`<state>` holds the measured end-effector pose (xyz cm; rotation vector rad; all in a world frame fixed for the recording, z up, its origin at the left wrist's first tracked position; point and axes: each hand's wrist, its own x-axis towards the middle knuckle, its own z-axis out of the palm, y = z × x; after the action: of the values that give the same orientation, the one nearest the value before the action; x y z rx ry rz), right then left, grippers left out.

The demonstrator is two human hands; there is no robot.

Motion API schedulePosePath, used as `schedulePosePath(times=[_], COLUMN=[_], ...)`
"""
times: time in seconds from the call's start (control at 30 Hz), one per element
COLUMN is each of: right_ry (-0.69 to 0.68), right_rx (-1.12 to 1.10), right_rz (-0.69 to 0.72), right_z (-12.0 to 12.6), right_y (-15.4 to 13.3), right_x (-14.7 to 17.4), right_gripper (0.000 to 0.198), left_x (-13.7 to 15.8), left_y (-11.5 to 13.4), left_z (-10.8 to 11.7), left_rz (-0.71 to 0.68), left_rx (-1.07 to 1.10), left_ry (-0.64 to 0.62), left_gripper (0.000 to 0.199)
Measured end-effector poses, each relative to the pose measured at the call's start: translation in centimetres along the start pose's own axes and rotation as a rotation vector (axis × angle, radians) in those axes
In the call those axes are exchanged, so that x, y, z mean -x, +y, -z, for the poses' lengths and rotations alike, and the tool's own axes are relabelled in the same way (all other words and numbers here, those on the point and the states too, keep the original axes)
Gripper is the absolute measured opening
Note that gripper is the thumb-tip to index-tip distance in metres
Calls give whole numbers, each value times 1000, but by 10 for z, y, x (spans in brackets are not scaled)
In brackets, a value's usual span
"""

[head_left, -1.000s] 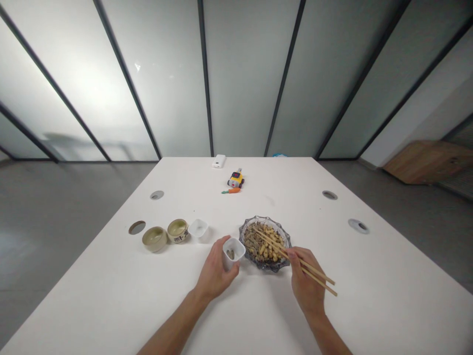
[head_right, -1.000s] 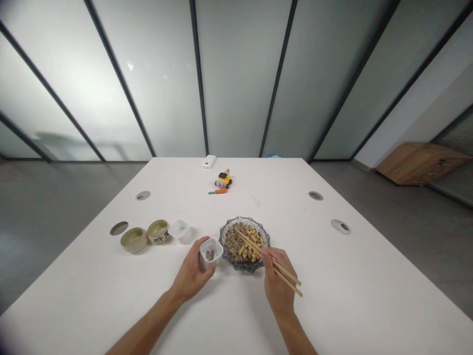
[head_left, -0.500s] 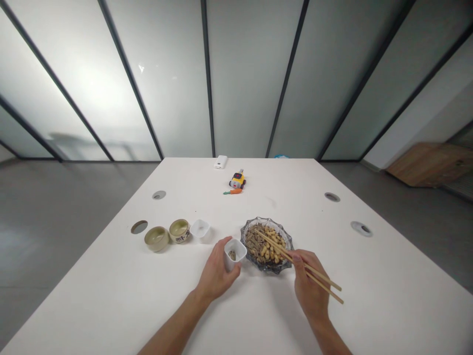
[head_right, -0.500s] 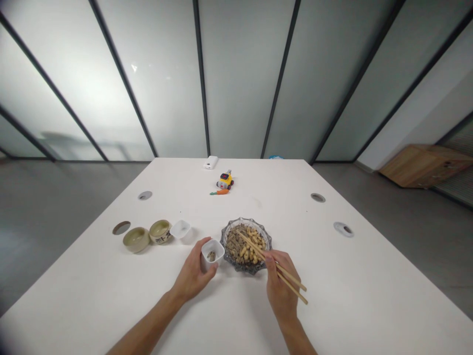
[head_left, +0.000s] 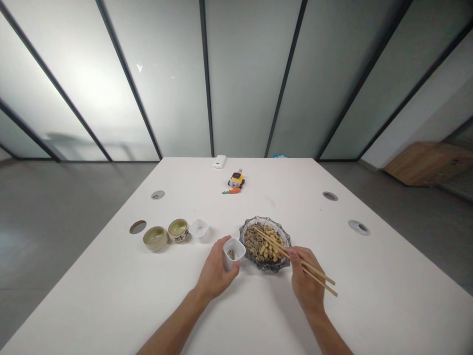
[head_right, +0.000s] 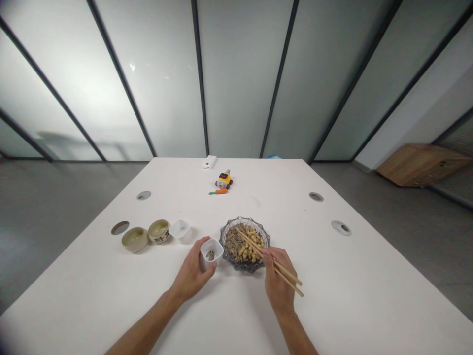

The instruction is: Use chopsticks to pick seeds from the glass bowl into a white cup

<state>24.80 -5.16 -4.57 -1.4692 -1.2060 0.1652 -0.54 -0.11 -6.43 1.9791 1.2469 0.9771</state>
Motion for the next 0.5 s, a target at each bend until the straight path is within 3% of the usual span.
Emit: schedulePosePath(times=[0.13, 0.2, 0.33, 0.5], right_ry=[53, 8, -103, 21], right_rx=[-120, -196, -190, -7], right_rz=[-71, -90, 15, 143], right_z=[4, 5, 8, 8], right_y=[-9, -17, -29, -23], right_x=[2, 5, 9, 3], right_gripper=[36, 34, 31, 25], left_x=[0, 0, 0, -1], left_y=[-1, 0, 1, 2], left_z=[0, -1, -1, 0], left_rz=[1, 1, 9, 17], left_rx=[0, 5, 16, 10], left_ry=[-3, -11, -12, -12], left_gripper=[61, 61, 63, 60])
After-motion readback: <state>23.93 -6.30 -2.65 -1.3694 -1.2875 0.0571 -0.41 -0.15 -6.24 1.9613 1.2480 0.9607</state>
